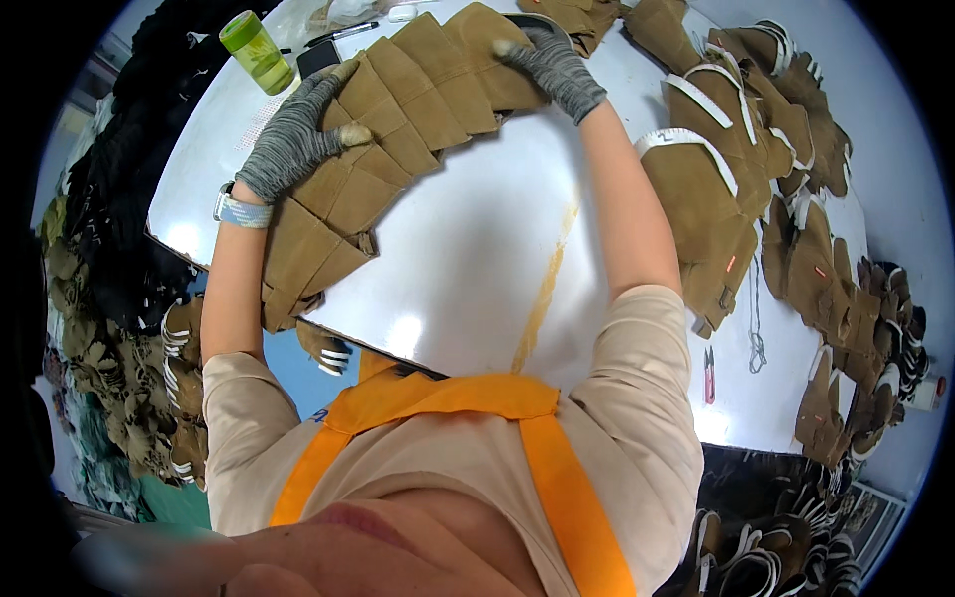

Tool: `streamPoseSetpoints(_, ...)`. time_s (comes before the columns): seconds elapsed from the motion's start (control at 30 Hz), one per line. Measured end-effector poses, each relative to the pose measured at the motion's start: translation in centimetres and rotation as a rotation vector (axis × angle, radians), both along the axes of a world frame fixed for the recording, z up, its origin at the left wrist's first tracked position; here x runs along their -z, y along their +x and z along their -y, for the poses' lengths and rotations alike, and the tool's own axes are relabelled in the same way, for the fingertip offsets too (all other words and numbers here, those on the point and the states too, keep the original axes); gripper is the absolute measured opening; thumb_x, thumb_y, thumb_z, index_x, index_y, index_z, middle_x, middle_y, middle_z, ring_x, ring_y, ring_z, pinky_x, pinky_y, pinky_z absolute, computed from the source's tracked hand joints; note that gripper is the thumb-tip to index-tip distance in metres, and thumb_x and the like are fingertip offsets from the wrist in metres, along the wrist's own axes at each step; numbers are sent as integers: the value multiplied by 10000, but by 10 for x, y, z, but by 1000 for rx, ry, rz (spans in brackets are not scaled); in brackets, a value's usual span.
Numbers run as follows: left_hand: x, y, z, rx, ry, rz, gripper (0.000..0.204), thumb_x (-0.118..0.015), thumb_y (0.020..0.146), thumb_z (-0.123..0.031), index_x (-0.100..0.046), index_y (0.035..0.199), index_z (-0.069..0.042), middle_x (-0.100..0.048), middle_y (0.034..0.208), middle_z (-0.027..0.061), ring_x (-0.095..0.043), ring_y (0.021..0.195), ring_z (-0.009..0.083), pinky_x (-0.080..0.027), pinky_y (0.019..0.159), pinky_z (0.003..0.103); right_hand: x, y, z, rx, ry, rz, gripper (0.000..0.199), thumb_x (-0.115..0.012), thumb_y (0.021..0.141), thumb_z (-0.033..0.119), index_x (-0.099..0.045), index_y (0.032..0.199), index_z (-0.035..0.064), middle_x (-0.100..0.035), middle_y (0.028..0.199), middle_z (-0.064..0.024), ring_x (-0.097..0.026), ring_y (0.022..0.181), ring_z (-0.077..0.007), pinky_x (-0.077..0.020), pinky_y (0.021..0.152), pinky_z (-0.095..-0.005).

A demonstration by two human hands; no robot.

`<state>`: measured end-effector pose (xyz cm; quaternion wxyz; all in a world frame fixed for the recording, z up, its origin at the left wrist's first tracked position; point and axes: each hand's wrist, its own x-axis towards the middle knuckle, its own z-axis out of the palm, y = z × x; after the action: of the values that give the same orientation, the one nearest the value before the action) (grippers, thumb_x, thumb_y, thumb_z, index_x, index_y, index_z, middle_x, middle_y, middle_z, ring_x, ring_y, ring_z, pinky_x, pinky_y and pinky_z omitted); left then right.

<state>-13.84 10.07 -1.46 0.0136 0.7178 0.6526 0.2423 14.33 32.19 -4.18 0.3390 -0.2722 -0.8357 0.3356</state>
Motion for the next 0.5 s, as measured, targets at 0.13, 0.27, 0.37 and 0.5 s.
streamPoseSetpoints(0.13,1,-3,-3,4,-17,43,963,-757,698,-596,-427,1460,-109,-471,1437,179,-426,1356,334,-345,1129,421,28,-13,-16,-4,-730,-229,597,-798,808,326,-580,1268,14,-673,1120,-125,-663,965,-192,-565,837,-315)
streamPoseSetpoints(0.27,1,-2,-2,-2,-30,50,961,-767,697,-589,-425,1462,-117,-466,1436,176,-424,1355,331,-342,1131,422,24,-24,2,-87,-585,-233,614,-761,852,296,-520,1350,32,-644,1205,-101,-651,1010,-185,-555,879,-325)
streamPoseSetpoints(0.37,2,0,-6,-13,-42,7,992,-772,679,-601,-414,1469,-121,-462,1437,177,-421,1356,335,-339,1134,425,21,-29,15,-43,-352,22,611,-750,861,302,-510,1357,38,-640,1212,-106,-656,1018,-189,-565,874,-327)
streamPoseSetpoints(0.5,2,1,-9,27,-60,69,1036,-772,649,-629,-401,1480,-133,-464,1431,184,-426,1351,342,-338,1138,432,13,-28,23,-270,-817,-129,607,-711,889,351,-503,1370,45,-629,1245,-98,-618,1117,-171,-536,941,-308)
